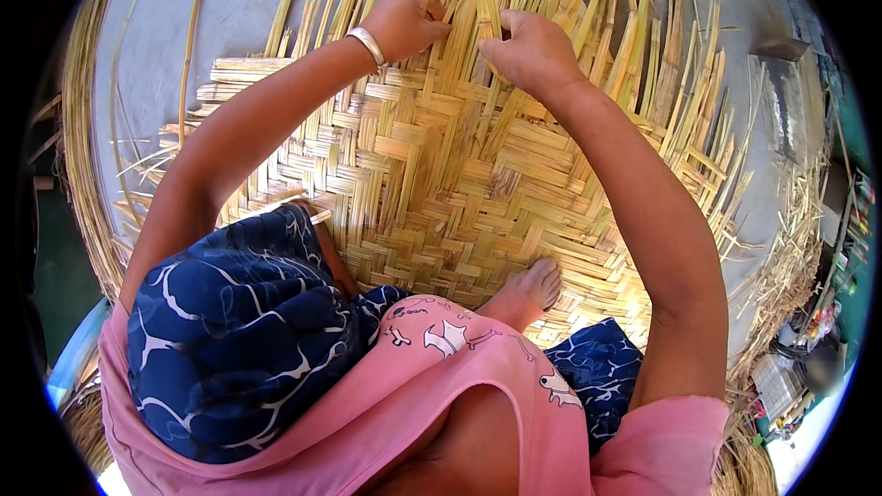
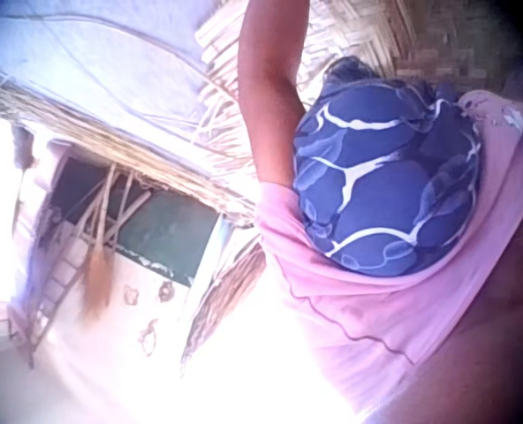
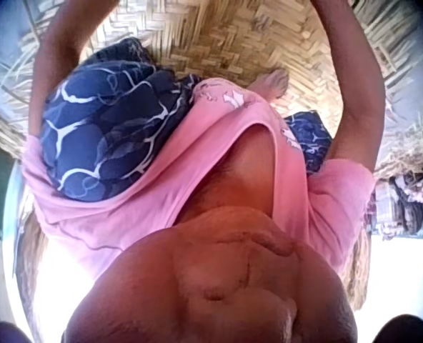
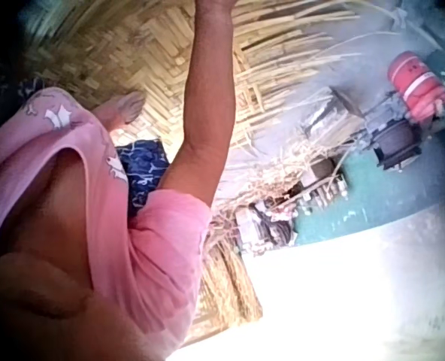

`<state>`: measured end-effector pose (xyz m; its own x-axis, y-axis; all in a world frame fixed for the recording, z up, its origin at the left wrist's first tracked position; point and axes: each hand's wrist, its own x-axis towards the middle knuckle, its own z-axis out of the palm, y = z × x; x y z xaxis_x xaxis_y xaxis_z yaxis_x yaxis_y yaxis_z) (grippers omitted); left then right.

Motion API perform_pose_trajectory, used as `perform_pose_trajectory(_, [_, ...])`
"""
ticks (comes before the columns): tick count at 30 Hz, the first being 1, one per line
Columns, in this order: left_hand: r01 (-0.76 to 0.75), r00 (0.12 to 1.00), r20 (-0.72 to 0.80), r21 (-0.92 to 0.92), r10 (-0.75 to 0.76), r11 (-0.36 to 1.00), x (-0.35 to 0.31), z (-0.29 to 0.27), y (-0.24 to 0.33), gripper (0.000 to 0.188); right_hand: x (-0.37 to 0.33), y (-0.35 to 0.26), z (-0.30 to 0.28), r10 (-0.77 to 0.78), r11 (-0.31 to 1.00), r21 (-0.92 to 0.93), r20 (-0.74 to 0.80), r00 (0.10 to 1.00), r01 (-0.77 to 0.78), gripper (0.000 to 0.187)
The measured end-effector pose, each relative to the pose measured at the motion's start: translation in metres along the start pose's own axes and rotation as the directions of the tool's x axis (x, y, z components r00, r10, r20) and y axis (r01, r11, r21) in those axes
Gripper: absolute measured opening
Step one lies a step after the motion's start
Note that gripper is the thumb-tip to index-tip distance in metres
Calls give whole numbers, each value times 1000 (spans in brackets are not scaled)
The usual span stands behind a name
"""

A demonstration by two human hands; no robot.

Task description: The person weaves a large flat basket using dried palm leaves. They sit on the floor and interlace the leaves by hand, gradually expanding the woven pattern.

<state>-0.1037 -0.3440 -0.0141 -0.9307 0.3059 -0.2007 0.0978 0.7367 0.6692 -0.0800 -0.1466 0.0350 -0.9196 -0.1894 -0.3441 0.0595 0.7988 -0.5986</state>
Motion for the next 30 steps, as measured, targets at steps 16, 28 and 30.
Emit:
perform_pose_trajectory(16, [313, 897, 388, -223, -211, 923, 51, -16, 26, 54, -10, 17, 3, 83, 951, 302, -24, 996, -72, 30])
perform_pose_trajectory(28, [202, 958, 287, -705, 13, 680, 40, -12, 14, 38, -5, 9, 3, 227, 892, 395, 30, 973, -220, 28])
perform_pose_trajectory(30, [183, 940, 317, -776, 123, 604, 28, -22, 15, 34, -4, 6, 8, 119, 947, 294, 50, 992, -128, 27])
